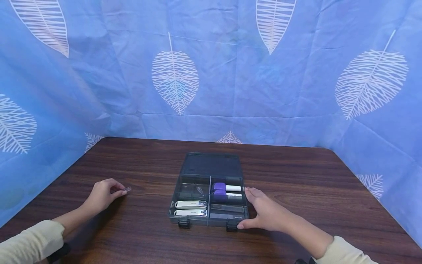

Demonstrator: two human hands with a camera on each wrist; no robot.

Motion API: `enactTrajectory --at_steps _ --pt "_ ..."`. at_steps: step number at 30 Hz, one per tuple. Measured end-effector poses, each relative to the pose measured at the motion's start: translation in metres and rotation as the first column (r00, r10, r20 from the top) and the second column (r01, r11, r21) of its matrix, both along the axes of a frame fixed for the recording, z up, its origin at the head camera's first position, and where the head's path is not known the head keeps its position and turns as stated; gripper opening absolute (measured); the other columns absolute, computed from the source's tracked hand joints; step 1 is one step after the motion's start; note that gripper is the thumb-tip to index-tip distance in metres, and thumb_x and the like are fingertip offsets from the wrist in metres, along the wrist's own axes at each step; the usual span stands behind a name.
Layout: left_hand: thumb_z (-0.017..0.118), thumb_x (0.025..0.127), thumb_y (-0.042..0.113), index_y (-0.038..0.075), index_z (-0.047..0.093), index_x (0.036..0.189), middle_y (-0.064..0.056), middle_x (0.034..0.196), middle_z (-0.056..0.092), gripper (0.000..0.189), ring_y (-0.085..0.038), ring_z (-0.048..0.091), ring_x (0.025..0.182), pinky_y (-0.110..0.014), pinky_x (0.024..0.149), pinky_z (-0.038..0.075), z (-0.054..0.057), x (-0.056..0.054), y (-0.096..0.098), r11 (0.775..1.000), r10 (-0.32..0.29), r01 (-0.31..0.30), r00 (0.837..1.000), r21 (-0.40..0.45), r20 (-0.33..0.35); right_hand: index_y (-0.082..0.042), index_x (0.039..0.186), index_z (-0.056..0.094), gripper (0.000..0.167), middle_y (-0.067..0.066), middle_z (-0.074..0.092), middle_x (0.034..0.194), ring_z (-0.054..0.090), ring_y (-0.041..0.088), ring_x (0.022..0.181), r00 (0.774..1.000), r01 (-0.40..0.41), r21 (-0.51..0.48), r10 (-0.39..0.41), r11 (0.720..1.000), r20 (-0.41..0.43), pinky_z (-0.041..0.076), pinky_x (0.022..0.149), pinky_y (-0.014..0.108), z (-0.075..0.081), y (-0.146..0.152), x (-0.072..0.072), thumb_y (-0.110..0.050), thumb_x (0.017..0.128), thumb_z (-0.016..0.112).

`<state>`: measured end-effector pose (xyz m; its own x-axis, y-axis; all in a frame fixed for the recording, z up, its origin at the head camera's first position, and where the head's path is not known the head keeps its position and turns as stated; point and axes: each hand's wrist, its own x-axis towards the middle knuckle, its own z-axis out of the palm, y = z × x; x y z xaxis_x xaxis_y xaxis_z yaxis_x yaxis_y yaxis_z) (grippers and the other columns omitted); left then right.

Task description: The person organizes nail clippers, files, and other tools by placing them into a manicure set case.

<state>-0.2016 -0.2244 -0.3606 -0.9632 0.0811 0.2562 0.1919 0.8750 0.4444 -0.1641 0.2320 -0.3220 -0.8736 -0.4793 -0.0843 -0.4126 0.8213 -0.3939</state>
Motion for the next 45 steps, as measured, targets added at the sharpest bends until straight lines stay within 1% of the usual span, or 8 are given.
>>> enactTrajectory --at_steps 5,10,17,23,28,33,40,45 --pt "0.071 0.078 0.001 -0.002 0.069 0.081 -0.012 0.082 0.065 0.005 -0.018 0.057 0.070 -0.035 0.065 0.052 0.009 -0.003 0.004 0.999 0.015 -0.012 0.998 0.041 -0.054 0.014 0.137 0.031 0.108 0.035 0.029 0.142 0.030 0.051 0.130 1.000 0.003 -0.003 -0.003 1.000 0.002 0.035 0.098 0.060 0.000 0.000 0.001 -0.064 0.071 0.065" --pt "0.071 0.078 0.001 -0.002 0.069 0.080 -0.013 0.081 0.065 0.004 -0.018 0.059 0.069 -0.033 0.062 0.051 0.016 -0.006 0.006 0.998 -0.003 0.008 0.995 0.056 -0.098 0.014 0.138 0.030 0.108 0.035 0.030 0.143 0.030 0.051 0.130 1.000 0.001 -0.005 -0.001 1.000 0.006 0.035 0.098 0.060 0.001 0.000 0.001 -0.064 0.071 0.065" --pt "0.071 0.078 0.002 -0.002 0.069 0.080 -0.012 0.082 0.065 0.004 -0.020 0.061 0.071 -0.036 0.064 0.053 0.023 -0.007 0.011 0.996 -0.022 0.032 0.992 0.081 -0.125 0.014 0.138 0.030 0.108 0.035 0.029 0.142 0.030 0.051 0.130 1.000 0.003 -0.006 -0.003 1.000 0.007 0.035 0.097 0.061 0.001 0.000 0.001 -0.063 0.071 0.065" --pt "0.072 0.078 0.003 -0.001 0.069 0.080 -0.012 0.082 0.066 0.005 -0.019 0.061 0.070 -0.033 0.062 0.052 0.027 -0.007 0.018 0.993 -0.044 0.058 0.988 0.098 -0.146 0.014 0.138 0.030 0.108 0.035 0.029 0.142 0.031 0.051 0.129 1.000 0.004 -0.002 -0.004 1.000 0.008 0.035 0.097 0.060 0.001 0.000 0.001 -0.063 0.071 0.066" --pt "0.072 0.078 0.003 0.000 0.070 0.080 -0.011 0.082 0.066 0.005 -0.018 0.062 0.070 -0.032 0.062 0.053 0.027 -0.007 0.026 0.990 -0.067 0.083 0.987 0.109 -0.148 0.014 0.137 0.031 0.108 0.036 0.029 0.142 0.031 0.051 0.129 1.000 0.006 0.002 -0.006 1.000 0.002 0.036 0.097 0.060 0.001 0.000 0.001 -0.063 0.071 0.066" --pt "0.072 0.077 0.004 0.001 0.070 0.079 -0.009 0.082 0.066 0.004 -0.016 0.060 0.069 -0.030 0.062 0.052 0.026 -0.010 0.038 0.987 -0.089 0.107 0.985 0.120 -0.147 0.014 0.138 0.031 0.108 0.036 0.030 0.142 0.031 0.051 0.129 1.000 0.012 0.006 -0.012 1.000 -0.003 0.035 0.097 0.060 0.000 0.000 0.001 -0.064 0.070 0.066" --pt "0.074 0.076 0.005 0.002 0.071 0.078 -0.007 0.082 0.066 0.005 -0.014 0.061 0.069 -0.028 0.063 0.053 0.019 -0.013 0.054 0.978 -0.133 0.154 0.981 0.144 -0.141 0.012 0.139 0.030 0.108 0.035 0.029 0.143 0.030 0.051 0.130 1.000 0.015 0.000 -0.015 1.000 0.020 0.036 0.097 0.060 0.001 0.000 0.002 -0.064 0.071 0.066" --pt "0.074 0.076 0.005 0.002 0.071 0.079 -0.007 0.082 0.066 0.005 -0.014 0.062 0.070 -0.028 0.064 0.054 0.016 -0.014 0.067 0.972 -0.142 0.164 0.981 0.170 -0.134 0.012 0.139 0.030 0.107 0.034 0.028 0.144 0.029 0.051 0.131 0.999 0.026 0.000 -0.026 1.000 0.032 0.034 0.098 0.060 0.001 -0.001 0.001 -0.062 0.071 0.067"
